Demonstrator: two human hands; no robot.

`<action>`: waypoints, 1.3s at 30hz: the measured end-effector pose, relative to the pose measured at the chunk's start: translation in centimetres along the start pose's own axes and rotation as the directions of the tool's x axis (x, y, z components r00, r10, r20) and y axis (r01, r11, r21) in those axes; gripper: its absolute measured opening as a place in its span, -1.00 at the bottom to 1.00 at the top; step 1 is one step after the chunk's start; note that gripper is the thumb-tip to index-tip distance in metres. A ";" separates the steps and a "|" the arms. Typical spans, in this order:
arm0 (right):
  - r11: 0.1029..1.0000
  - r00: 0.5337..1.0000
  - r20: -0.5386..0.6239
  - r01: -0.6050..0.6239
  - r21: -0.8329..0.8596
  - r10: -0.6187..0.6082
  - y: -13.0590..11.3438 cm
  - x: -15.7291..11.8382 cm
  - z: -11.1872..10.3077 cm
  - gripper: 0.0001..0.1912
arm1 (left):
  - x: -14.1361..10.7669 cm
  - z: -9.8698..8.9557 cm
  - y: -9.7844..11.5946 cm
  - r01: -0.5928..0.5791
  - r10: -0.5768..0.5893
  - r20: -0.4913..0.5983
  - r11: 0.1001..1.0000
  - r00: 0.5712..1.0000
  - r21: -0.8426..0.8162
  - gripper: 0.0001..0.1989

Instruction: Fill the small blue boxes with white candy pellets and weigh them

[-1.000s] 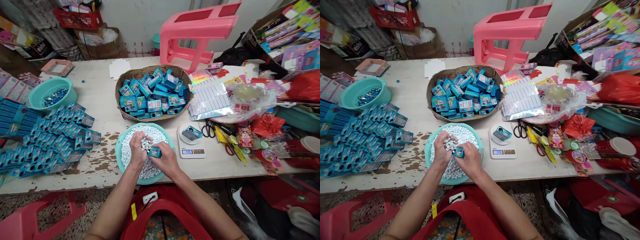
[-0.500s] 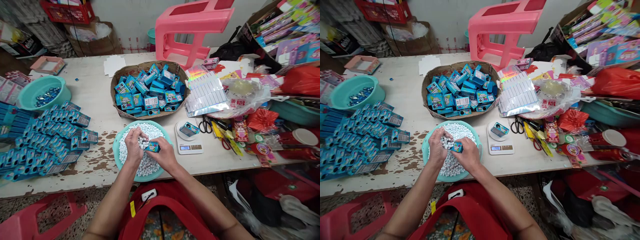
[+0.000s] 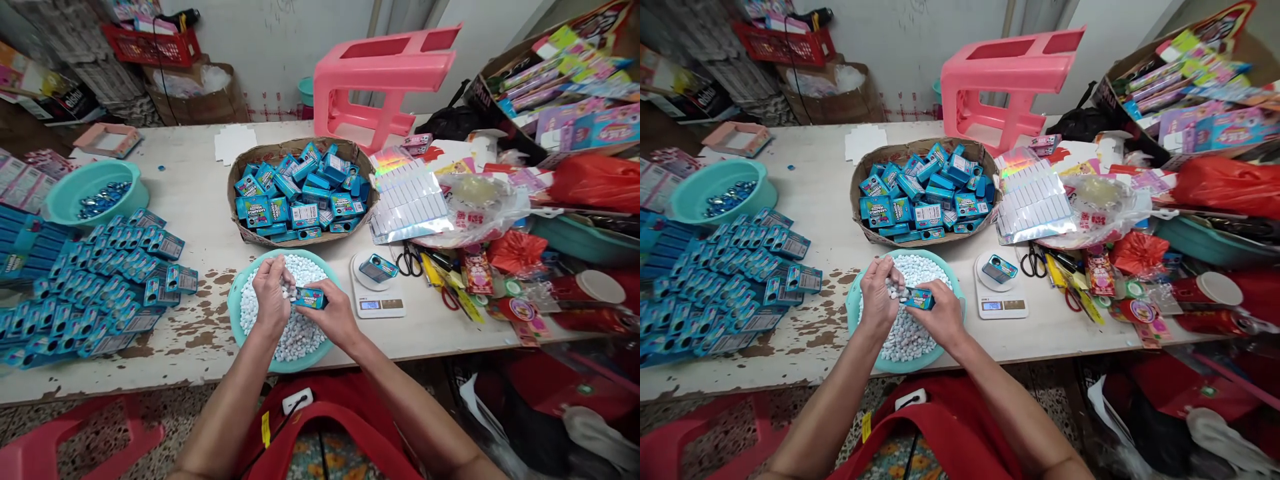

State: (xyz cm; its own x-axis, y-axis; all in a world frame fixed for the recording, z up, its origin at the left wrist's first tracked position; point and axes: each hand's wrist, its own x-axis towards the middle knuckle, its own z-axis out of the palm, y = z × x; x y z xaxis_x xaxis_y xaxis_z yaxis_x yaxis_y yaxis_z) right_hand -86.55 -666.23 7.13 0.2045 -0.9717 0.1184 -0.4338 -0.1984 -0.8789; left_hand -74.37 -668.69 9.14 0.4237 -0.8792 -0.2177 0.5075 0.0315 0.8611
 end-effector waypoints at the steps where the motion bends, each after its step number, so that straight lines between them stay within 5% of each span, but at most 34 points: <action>1: 1.000 1.000 0.006 0.004 0.005 -0.004 0.1 0.0 0.1 -0.71 | 0.0 0.0 -0.1 -0.003 0.003 0.000 1.000 1.000 0.009 -0.70; 9: 0.999 1.000 0.020 0.010 0.036 -0.011 -0.4 0.4 1.0 -0.73 | -0.5 0.6 0.5 0.023 -0.024 0.051 0.999 0.998 0.032 -0.74; 13: 0.995 0.999 -0.034 0.011 0.096 -0.007 -0.7 0.4 0.3 -0.68 | -0.4 0.8 1.5 -0.070 0.069 0.023 0.997 0.997 0.040 -0.77; 21: 0.996 0.999 -0.045 0.000 0.088 0.004 -0.1 0.5 1.1 -0.67 | 0.1 0.9 -0.9 -0.148 0.154 -0.026 0.978 0.988 0.150 -0.76; 28: 0.973 0.996 -0.045 -0.071 0.220 0.083 0.3 0.1 -0.6 -0.66 | 1.9 -0.2 1.1 0.125 -0.124 0.015 0.983 0.992 -0.133 -0.77; 30: 0.960 0.994 -0.052 -0.078 0.268 0.095 0.4 -0.8 -2.2 -0.64 | 3.1 -1.5 1.4 0.267 -0.279 -0.024 0.936 0.960 -0.229 -0.80; 34: 0.948 0.982 -0.123 -0.102 0.302 0.145 1.3 -4.2 -5.7 -0.61 | 4.3 -2.9 -0.1 0.571 -0.596 -0.053 0.788 0.801 -0.229 -0.85; 37: 0.935 0.944 -0.196 -0.201 0.293 0.264 3.3 -7.5 -8.0 -0.64 | 4.2 -1.8 -2.0 0.632 -0.635 0.149 0.772 0.758 0.073 -0.94; 39: 0.918 0.904 -0.247 -0.274 0.287 0.348 5.1 -9.7 -9.2 -0.67 | 4.2 0.0 -3.3 0.512 -0.641 0.278 0.751 0.715 0.416 -0.88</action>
State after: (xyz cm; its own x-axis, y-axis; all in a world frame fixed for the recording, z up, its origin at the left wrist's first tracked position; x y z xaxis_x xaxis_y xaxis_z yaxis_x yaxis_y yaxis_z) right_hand -98.77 -659.00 5.78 -0.1826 -0.9796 -0.0845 -0.2021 0.1215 -0.9718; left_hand -74.26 -672.49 5.39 -0.2312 -0.7811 -0.5800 0.2861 -0.6244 0.7268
